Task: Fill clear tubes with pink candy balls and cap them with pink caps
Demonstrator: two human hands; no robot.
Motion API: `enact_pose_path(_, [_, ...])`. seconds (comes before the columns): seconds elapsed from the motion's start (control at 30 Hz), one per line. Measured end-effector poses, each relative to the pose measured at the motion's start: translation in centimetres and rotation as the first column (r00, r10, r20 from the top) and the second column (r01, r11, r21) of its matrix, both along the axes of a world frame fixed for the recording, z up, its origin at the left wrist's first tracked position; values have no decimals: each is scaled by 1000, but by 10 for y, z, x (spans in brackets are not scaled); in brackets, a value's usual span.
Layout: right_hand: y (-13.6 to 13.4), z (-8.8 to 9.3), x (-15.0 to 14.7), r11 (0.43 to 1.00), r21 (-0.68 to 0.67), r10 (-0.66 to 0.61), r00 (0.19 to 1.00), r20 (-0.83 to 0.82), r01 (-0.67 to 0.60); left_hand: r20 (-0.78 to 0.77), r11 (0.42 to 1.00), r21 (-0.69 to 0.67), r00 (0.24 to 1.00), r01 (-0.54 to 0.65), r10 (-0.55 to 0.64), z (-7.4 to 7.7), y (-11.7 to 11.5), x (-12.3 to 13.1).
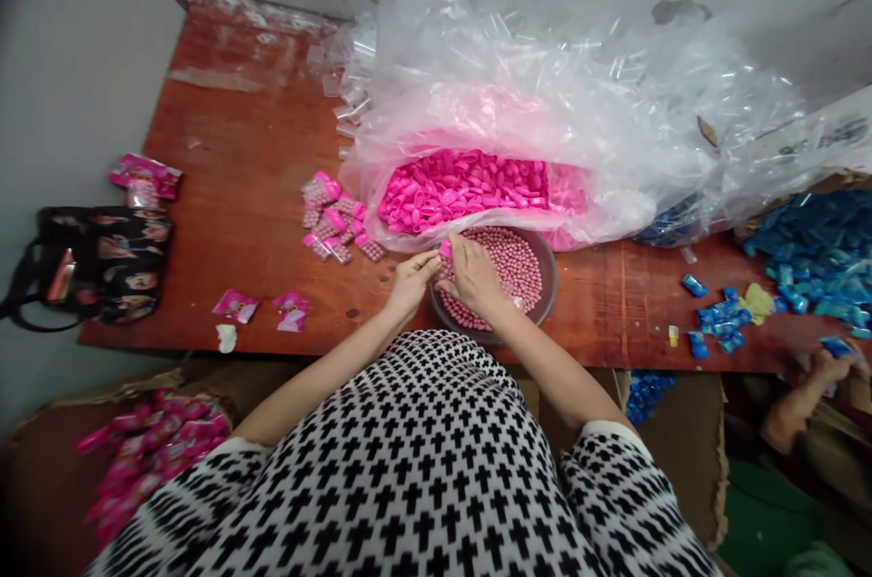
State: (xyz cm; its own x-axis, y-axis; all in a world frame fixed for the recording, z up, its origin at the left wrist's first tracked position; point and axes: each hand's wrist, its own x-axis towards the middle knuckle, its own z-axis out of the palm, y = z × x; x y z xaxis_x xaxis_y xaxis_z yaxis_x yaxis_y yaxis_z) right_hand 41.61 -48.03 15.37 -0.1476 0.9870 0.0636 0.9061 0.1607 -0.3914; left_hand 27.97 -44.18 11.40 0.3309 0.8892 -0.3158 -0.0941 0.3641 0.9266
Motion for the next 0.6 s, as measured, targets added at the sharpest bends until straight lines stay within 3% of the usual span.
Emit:
enact_pose_path(0.3, [-1,-16,-4,995,50,-85,995,48,82,76,982,-154,990,-107,120,0,-1,7])
enact_pose_path(0.5, [6,-29,3,999,32,8,993,-118,-4,211,942,-332,969,-55,131,6,1,11])
enact_pose_path(0.6, [11,-24,7,999,5,52,973,-227,-52,240,940,-330,955,-89,175,14,10,5])
